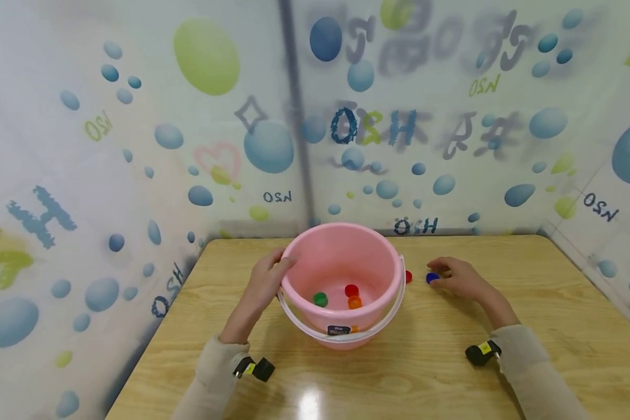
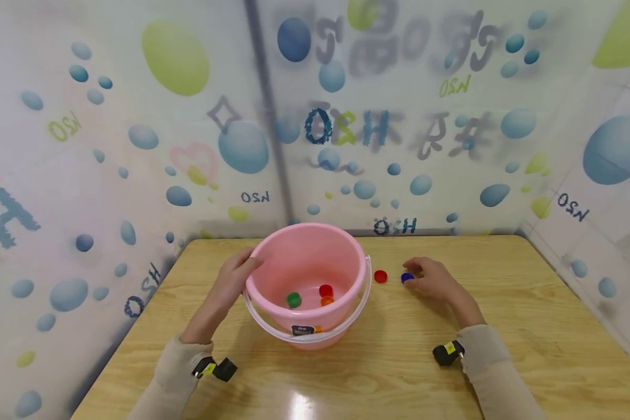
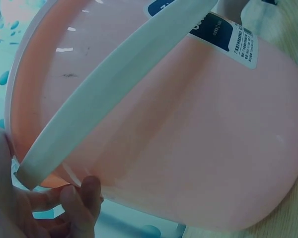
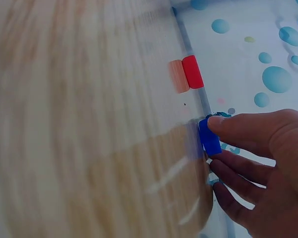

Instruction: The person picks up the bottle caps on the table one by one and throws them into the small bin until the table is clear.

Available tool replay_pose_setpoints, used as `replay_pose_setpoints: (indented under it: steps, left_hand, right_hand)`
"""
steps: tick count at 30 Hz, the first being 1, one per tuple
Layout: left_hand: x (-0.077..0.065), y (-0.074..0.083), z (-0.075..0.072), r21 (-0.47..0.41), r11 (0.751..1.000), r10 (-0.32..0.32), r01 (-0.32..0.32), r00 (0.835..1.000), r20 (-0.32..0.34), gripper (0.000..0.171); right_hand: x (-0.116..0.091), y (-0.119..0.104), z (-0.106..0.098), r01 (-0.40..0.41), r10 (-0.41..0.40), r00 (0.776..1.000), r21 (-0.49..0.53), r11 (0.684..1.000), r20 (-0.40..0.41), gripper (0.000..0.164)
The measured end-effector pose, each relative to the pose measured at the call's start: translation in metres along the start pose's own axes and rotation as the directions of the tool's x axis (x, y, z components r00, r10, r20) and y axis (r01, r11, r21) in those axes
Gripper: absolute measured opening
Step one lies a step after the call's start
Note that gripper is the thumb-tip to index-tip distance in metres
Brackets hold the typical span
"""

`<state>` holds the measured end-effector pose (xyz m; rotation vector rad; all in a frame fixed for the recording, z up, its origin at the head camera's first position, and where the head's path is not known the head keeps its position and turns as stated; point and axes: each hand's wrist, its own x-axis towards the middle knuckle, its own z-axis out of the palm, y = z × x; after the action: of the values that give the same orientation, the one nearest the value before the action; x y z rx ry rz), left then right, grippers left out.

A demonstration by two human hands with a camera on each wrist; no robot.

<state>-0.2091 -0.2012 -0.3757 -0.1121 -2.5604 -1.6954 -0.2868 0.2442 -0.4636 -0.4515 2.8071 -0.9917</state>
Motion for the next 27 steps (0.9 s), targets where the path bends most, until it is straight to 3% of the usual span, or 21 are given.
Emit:
replay_pose_setpoints:
  steps: [14,27]
  left_hand:
    - [0.0005,0.0001,-0.0027,0.010,1.000,-0.009,0.008,0.999,0.032,0.044]
    - [-0.0005,0.0011,-0.0027,0.021,1.000,-0.008,0.008,1.000,0.009,0.040]
  right_hand:
    - [0.0009,-0.0003,-0.0001,0.014,-0.013,0.999,-0.015,1.000,0.033,0.040]
    - [0.0002,-0.0024,-0.0005,0.015,-0.014,0.999,-0.033,0.999,0.036,0.037]
